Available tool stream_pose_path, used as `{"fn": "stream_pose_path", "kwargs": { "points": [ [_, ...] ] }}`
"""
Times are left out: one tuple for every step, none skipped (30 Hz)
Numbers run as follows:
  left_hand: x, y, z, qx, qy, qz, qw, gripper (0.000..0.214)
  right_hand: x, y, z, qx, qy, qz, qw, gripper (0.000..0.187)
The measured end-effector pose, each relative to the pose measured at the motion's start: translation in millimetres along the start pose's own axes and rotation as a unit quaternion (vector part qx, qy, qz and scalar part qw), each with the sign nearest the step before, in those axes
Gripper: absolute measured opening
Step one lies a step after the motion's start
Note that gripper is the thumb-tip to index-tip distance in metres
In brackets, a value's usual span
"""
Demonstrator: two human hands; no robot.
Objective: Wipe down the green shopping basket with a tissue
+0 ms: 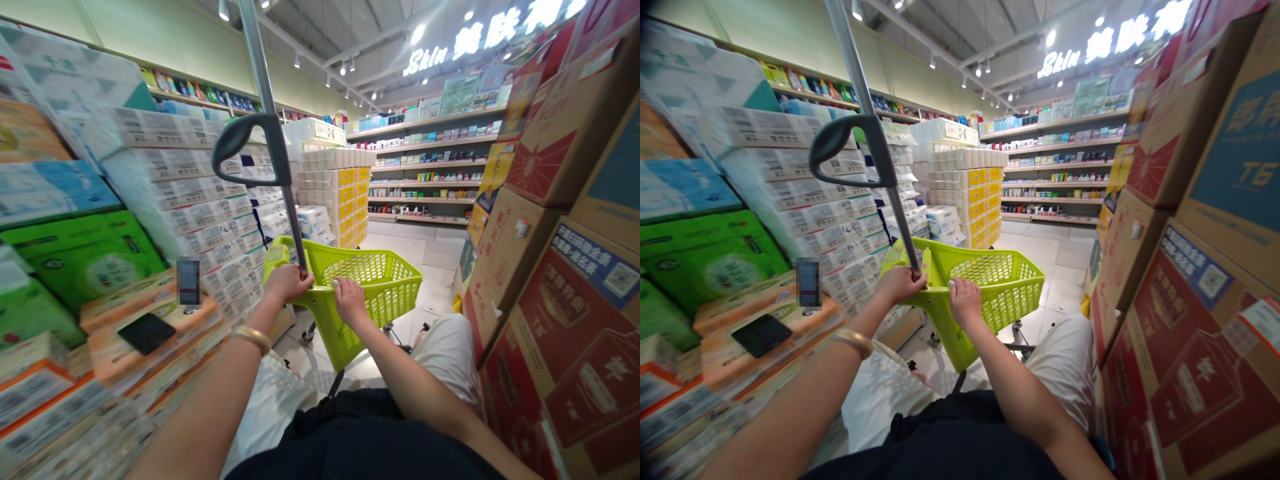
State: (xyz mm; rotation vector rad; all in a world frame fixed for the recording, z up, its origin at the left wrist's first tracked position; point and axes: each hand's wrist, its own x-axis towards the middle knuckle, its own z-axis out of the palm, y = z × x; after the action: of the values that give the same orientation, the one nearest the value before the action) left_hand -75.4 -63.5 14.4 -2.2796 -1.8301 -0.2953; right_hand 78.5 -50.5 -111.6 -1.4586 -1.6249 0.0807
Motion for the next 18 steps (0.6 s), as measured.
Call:
{"fn": "stream_pose_path", "kwargs": {
  "points": [
    [0, 0, 0.0, 0.000, 0.000, 0.000, 1.000, 0.044, 0, -5, 2, -0.001, -0.001, 0.013, 1.000, 0.028],
    [0, 0, 0.2, 0.001, 0.000, 0.001, 1.000, 0.044, 0, -13, 4, 0.002, -0.002, 0.017, 1.000, 0.028],
    [0, 0, 0.5, 0.002, 0.001, 0.001, 1.000, 0.044, -1, -21, 6, 0.008, -0.004, 0.009, 1.000, 0.028],
    [-1, 0, 0.9, 0.003, 0.002, 0.002, 1.000, 0.044, -2, -28, 8, 0.017, -0.006, -0.010, 1.000, 0.027],
    [-1, 0, 1.3, 0.003, 0.004, 0.003, 1.000, 0.044, -3, -34, 9, 0.026, -0.009, -0.034, 0.999, 0.028],
    [-1, -1, 1.7, 0.003, 0.005, 0.005, 1.000, 0.044, -4, -37, 10, 0.034, -0.011, -0.059, 0.998, 0.028],
    [-1, -1, 2.1, 0.003, 0.007, 0.007, 1.000, 0.045, -5, -38, 9, 0.039, -0.013, -0.081, 0.996, 0.029],
    [0, -1, 2.3, 0.002, 0.008, 0.009, 1.000, 0.045, -6, -35, 8, 0.044, -0.017, -0.099, 0.994, 0.029],
    [0, -1, 2.4, 0.000, 0.008, 0.010, 1.000, 0.045, -6, -30, 6, 0.046, -0.020, -0.110, 0.993, 0.030],
    [0, -1, 2.3, -0.003, 0.007, 0.010, 1.000, 0.046, -5, -23, 4, 0.045, -0.021, -0.111, 0.993, 0.030],
    [0, -1, 2.2, -0.006, 0.006, 0.007, 1.000, 0.046, -4, -16, 1, 0.041, -0.020, -0.101, 0.994, 0.030],
    [0, -1, 2.0, -0.008, 0.004, 0.004, 1.000, 0.045, -3, -9, -1, 0.034, -0.016, -0.082, 0.996, 0.030],
    [0, -1, 1.8, -0.010, 0.002, 0.001, 1.000, 0.045, -2, -5, -2, 0.025, -0.011, -0.055, 0.998, 0.030],
    [0, -1, 1.5, -0.011, 0.001, -0.002, 1.000, 0.045, 0, -3, -2, 0.015, -0.006, -0.025, 1.000, 0.030],
    [0, -1, 1.3, -0.010, 0.001, -0.003, 1.000, 0.045, 1, -4, -2, 0.008, -0.005, 0.000, 1.000, 0.029],
    [0, 0, 1.1, -0.010, 0.001, -0.004, 1.000, 0.045, 2, -8, 0, 0.007, -0.008, 0.013, 1.000, 0.029],
    [0, 0, 1.0, -0.008, 0.002, -0.004, 1.000, 0.045, 2, -15, 2, 0.011, -0.012, 0.011, 1.000, 0.029],
    [0, 0, 1.0, -0.007, 0.004, -0.004, 1.000, 0.045, 2, -23, 4, 0.019, -0.017, -0.004, 1.000, 0.029]
  ]
}}
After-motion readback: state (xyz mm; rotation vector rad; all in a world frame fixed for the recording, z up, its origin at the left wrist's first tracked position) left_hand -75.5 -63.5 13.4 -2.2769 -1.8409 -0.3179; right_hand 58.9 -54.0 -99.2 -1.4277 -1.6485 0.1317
